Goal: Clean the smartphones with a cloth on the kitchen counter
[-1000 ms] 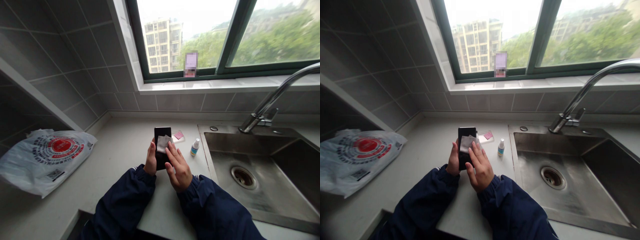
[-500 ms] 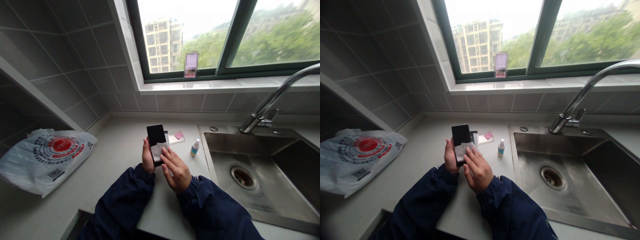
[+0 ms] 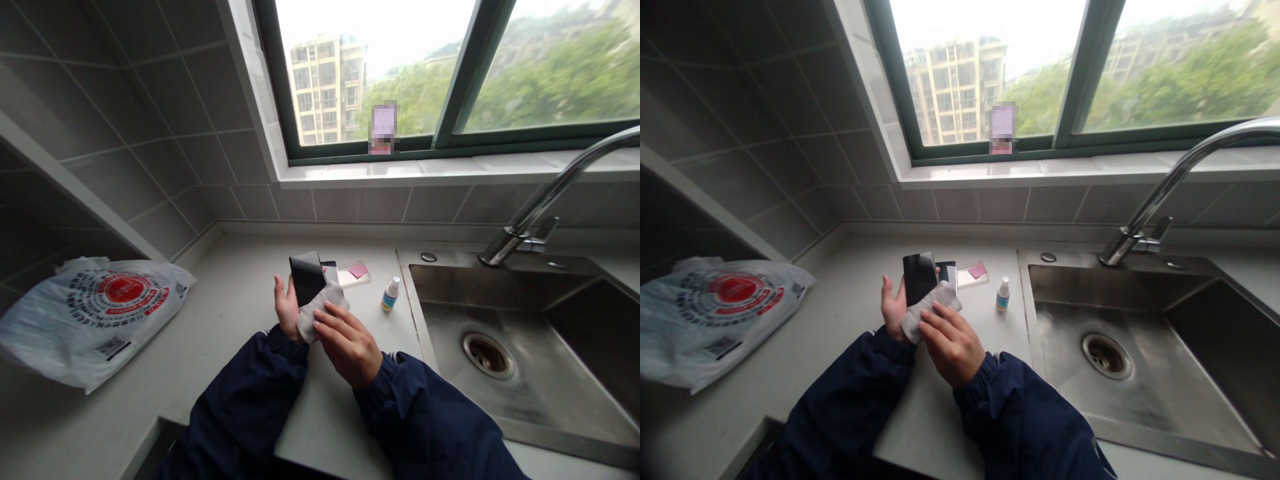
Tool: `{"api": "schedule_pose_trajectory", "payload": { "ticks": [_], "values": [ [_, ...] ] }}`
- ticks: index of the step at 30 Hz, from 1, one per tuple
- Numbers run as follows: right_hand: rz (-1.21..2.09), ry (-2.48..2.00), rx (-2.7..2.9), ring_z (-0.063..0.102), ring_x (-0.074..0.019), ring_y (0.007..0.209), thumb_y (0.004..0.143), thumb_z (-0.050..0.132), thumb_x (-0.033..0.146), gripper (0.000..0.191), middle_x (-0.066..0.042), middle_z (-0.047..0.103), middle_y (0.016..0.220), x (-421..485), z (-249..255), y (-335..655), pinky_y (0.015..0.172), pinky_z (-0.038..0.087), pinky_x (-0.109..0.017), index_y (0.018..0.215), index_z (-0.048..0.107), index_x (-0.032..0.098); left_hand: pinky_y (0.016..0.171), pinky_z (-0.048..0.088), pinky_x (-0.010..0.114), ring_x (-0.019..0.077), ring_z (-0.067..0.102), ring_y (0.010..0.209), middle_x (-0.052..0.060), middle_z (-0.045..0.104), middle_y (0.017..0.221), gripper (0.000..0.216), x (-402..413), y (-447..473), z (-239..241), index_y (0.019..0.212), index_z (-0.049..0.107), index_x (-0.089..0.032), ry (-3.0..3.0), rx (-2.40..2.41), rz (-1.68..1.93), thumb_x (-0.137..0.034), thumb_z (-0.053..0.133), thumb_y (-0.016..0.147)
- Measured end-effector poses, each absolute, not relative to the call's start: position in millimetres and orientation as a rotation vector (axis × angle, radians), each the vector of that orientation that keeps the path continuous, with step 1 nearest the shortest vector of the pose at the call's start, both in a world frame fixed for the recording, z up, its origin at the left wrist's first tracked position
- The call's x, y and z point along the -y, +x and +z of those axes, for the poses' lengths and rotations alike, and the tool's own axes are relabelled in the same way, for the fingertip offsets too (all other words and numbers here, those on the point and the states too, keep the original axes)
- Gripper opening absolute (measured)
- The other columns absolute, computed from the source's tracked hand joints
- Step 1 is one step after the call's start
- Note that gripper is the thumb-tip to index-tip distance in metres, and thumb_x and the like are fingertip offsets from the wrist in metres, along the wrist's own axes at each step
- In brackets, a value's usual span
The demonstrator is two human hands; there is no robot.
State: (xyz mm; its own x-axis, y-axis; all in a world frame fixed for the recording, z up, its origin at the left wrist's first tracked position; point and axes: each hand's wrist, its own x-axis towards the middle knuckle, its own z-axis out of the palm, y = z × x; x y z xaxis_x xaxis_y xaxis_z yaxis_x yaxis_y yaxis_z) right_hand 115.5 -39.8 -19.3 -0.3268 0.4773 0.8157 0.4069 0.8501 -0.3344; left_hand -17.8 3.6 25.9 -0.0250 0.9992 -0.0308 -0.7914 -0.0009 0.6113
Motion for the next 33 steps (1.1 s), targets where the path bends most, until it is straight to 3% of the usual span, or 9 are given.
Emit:
{"api": "schedule_pose_trajectory", "payload": {
  "ticks": [5, 11, 14, 22, 26, 33],
  "values": [
    [0.034, -0.661, 1.991, 0.05, -0.0249, 0.135, 0.094, 0.056, 0.011, 0.037, -0.009, 0.066, 0.13, 38.0, -21.8, 116.8, 0.11, 0.049, -0.046, 0.129, 0.063, 0.019, 0.099, 0.047, 0.051, 0.0337, 0.063, 0.113, 0.017, 0.065, 0.124, 0.076, 1.1, -14.0, 26.0, 0.131, 0.055, -0.016, 0.457, -0.528, 1.436, -0.075, 0.043, 0.085],
    [0.036, -0.813, 2.244, 0.021, -0.0343, 0.149, 0.097, 0.05, 0.028, 0.059, -0.017, 0.036, 0.155, 41.4, -24.2, 115.2, 0.112, 0.039, -0.059, 0.151, 0.036, 0.009, 0.1, 0.046, 0.054, 0.0327, 0.064, 0.114, 0.013, 0.064, 0.127, 0.07, 7.5, -8.4, 25.4, 0.138, 0.044, -0.027, 0.377, -0.565, 1.413, -0.074, 0.041, 0.086],
    [0.046, -0.848, 2.293, 0.015, -0.0358, 0.15, 0.098, 0.05, 0.033, 0.062, -0.018, 0.03, 0.157, 43.2, -25.3, 114.0, 0.113, 0.036, -0.06, 0.151, 0.034, 0.006, 0.1, 0.045, 0.055, 0.0334, 0.063, 0.115, 0.013, 0.064, 0.128, 0.072, 8.0, -8.1, 26.2, 0.139, 0.044, -0.028, 0.358, -0.566, 1.388, -0.075, 0.04, 0.085],
    [0.047, -0.771, 2.26, 0.029, -0.0324, 0.147, 0.099, 0.048, 0.028, 0.044, -0.015, 0.046, 0.15, 44.9, -19.2, 114.7, 0.115, 0.036, -0.055, 0.138, 0.053, 0.008, 0.102, 0.045, 0.054, 0.0347, 0.061, 0.117, 0.017, 0.063, 0.129, 0.074, -2.3, -22.0, 21.9, 0.134, 0.054, -0.018, 0.371, -0.502, 1.443, -0.073, 0.038, 0.088],
    [0.074, -0.779, 2.139, 0.033, -0.0295, 0.145, 0.097, 0.052, 0.023, 0.04, -0.015, 0.051, 0.146, 45.3, -19.7, 114.5, 0.115, 0.039, -0.051, 0.134, 0.057, 0.01, 0.096, 0.048, 0.055, 0.0344, 0.063, 0.113, 0.017, 0.062, 0.132, 0.072, -4.5, -23.9, 21.0, 0.135, 0.054, -0.022, 0.398, -0.544, 1.506, -0.073, 0.037, 0.087],
    [0.291, -0.952, 2.026, 0.018, -0.0327, 0.15, 0.096, 0.05, 0.027, 0.065, -0.017, 0.017, 0.162, 46.2, -34.7, 107.1, 0.114, 0.037, -0.055, 0.155, 0.027, 0.011, 0.096, 0.048, 0.057, 0.0337, 0.064, 0.11, 0.017, 0.057, 0.139, 0.068, -4.0, -22.0, 21.3, 0.132, 0.058, -0.019, 0.36, -0.54, 1.577, -0.069, 0.039, 0.089]
  ]
}}
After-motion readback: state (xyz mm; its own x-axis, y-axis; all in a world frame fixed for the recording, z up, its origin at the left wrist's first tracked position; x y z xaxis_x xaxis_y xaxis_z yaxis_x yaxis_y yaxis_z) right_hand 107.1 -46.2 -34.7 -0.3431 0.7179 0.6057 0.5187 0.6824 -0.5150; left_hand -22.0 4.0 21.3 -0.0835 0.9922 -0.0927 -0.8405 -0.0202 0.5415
